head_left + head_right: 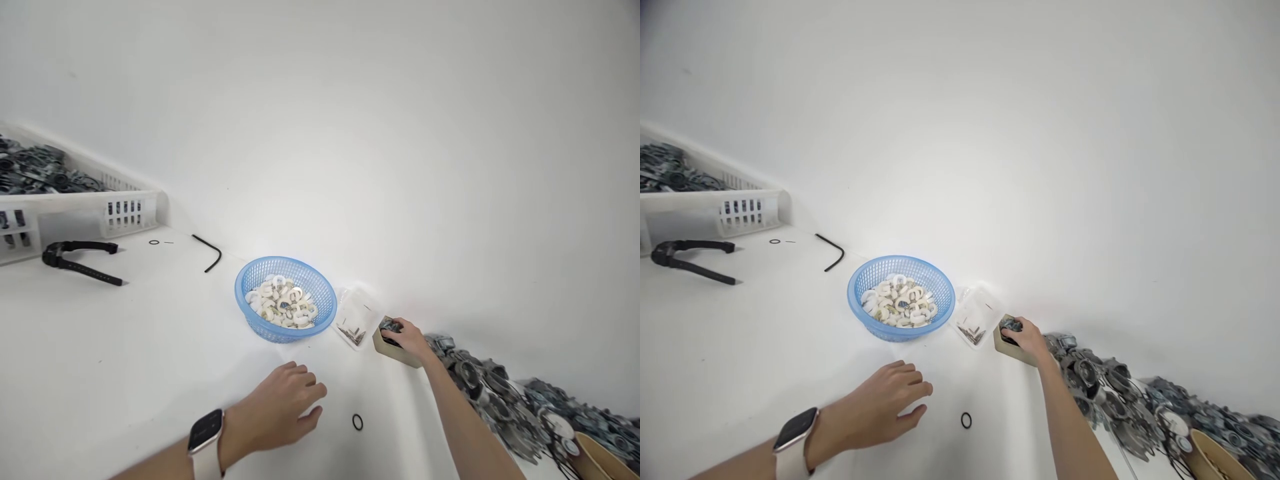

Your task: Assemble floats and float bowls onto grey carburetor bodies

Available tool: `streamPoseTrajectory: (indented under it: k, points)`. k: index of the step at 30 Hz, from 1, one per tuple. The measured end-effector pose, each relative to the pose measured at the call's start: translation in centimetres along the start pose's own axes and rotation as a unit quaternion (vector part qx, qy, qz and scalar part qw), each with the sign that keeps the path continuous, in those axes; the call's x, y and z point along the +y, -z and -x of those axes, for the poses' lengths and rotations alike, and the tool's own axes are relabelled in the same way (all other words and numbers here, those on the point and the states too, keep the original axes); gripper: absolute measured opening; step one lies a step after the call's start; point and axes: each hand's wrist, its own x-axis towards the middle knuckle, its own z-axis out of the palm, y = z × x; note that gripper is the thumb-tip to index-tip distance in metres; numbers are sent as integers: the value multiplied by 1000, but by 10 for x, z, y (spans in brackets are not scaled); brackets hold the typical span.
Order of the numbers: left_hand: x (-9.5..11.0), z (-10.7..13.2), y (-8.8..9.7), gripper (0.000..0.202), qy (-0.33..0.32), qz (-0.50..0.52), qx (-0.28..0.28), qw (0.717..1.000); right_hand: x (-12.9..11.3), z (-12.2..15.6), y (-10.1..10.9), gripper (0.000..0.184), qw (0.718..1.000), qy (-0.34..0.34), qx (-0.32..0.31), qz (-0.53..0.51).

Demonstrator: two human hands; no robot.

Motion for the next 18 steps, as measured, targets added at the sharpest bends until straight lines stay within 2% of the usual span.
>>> streamPoseTrajectory:
  k: [3, 6, 8, 11, 13, 15, 18]
  points:
    - [2, 0, -1, 4, -4, 4, 4, 1000, 5, 3, -4, 38, 998, 8, 58, -19]
    - [3, 1, -1, 8, -6, 35, 9, 999, 12, 15, 7, 57, 991, 28, 128, -34]
    - [3, 1, -1, 10, -5, 55, 6, 998, 17, 32, 19, 68, 983, 48, 170, -40]
    - [4, 1, 0, 14, 9, 94, -1, 996, 15, 71, 31, 76, 973, 91, 205, -45]
    - [7, 0, 1, 16, 29, 128, -3, 991, 3, 106, 27, 75, 968, 125, 211, -50]
    - [12, 0, 0, 21, 66, 176, -4, 982, -20, 144, 11, 74, 957, 176, 217, -73]
    - [23, 3, 0, 50, 146, 287, -13, 946, -65, 197, -22, 68, 938, 256, 188, -140]
